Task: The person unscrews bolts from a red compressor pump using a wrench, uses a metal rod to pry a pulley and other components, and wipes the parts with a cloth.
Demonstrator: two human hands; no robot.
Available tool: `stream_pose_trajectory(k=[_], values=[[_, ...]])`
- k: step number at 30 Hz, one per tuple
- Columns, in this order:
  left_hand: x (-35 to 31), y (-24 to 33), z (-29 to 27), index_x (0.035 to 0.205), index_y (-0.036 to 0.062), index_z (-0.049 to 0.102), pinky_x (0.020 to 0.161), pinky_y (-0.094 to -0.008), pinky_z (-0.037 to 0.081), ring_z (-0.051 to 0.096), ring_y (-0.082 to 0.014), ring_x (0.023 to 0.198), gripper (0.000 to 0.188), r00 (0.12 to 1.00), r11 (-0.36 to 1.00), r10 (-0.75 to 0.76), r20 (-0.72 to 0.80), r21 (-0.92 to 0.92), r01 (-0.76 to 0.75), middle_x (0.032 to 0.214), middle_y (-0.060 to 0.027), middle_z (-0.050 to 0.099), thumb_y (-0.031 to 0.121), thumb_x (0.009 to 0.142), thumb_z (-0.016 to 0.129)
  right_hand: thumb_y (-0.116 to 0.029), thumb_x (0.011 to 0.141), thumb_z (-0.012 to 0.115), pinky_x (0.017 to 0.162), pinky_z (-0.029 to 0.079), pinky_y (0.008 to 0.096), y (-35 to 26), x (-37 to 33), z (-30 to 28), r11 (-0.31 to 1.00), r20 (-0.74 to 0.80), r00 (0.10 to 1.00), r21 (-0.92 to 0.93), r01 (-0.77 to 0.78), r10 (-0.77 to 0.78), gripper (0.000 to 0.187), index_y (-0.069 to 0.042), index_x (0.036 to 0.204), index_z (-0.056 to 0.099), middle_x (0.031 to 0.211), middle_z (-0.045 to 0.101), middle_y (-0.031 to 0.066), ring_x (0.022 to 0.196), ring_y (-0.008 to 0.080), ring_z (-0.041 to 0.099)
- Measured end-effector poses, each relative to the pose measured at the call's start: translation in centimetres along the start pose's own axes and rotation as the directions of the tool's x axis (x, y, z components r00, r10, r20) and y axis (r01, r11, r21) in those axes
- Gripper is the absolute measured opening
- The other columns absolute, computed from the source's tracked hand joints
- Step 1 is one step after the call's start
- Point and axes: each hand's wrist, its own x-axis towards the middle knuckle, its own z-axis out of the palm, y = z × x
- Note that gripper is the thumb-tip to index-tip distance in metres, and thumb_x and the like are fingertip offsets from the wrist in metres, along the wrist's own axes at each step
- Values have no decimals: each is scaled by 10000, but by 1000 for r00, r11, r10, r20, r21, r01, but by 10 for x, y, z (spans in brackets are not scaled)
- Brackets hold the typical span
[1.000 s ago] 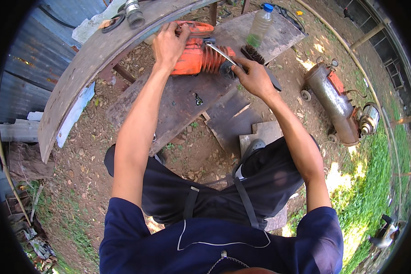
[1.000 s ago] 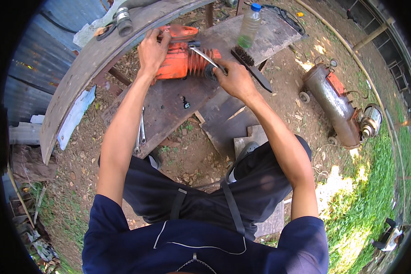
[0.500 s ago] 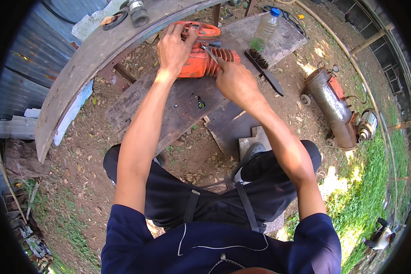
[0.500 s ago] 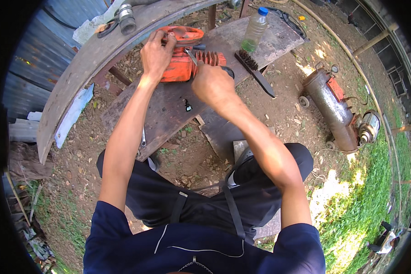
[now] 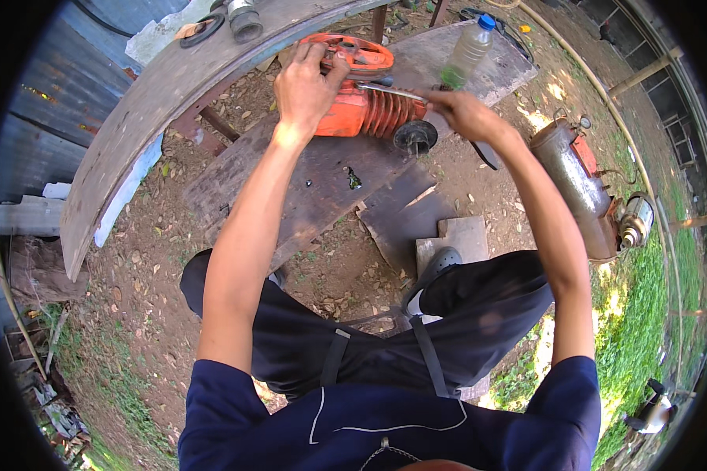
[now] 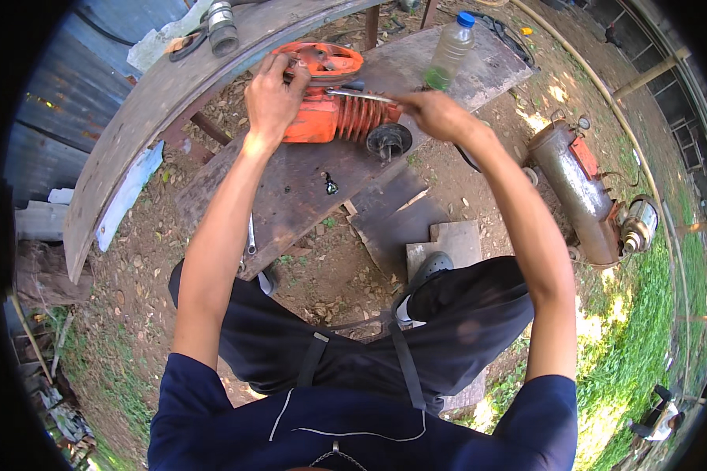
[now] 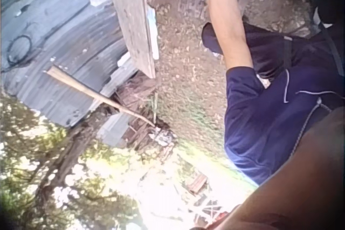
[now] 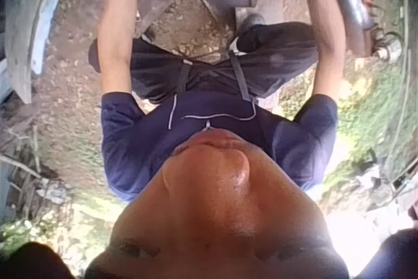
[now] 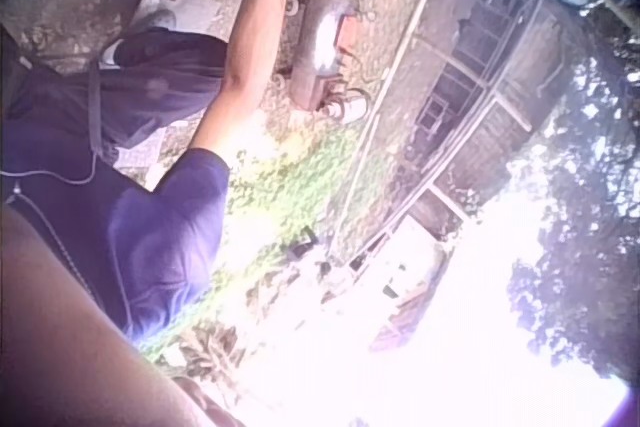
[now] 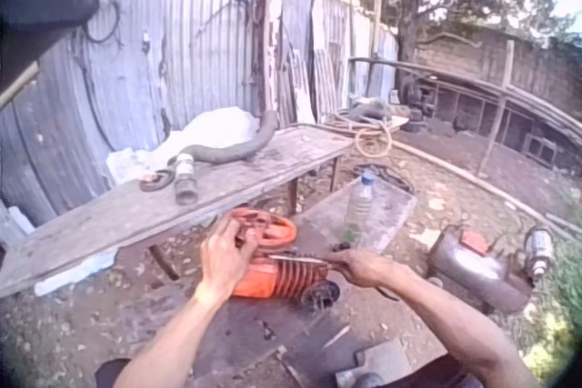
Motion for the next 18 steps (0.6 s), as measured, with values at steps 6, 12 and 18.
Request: stream_pose_trajectory(k=[6, 12, 18], values=[[0, -4, -2, 910, 32, 652, 657, -452, 536, 668, -357, 755, 210, 1000, 1000, 1, -7, -3, -1, 921, -138, 660, 236, 890, 607, -166, 1015, 501, 946, 453, 424, 41, 43, -8, 939, -199, 960, -319, 127, -198, 405, -241, 1412, 532, 1026, 607, 133, 1041, 318, 578], [1, -1, -3, 916, 29, 649, 680, -470, 535, 667, -375, 783, 225, 1000, 1000, -22, 0, -6, 22, 945, -146, 665, 248, 895, 602, -243, 1007, 515, 838, 529, 472, 52, -27, -10, 978, -220, 974, -186, -91, 49, 361, -246, 1363, 579, 1065, 687, 176, 956, 369, 658], [10, -2, -1, 917, 27, 649, 699, -482, 524, 665, -390, 805, 266, 993, 995, -94, 77, -11, 95, 951, -164, 669, 287, 911, 595, -191, 969, 559, 706, 573, 447, -81, -61, -2, 949, -291, 941, -209, -238, 172, 376, -225, 1341, 597, 985, 716, 143, 822, 331, 704]])
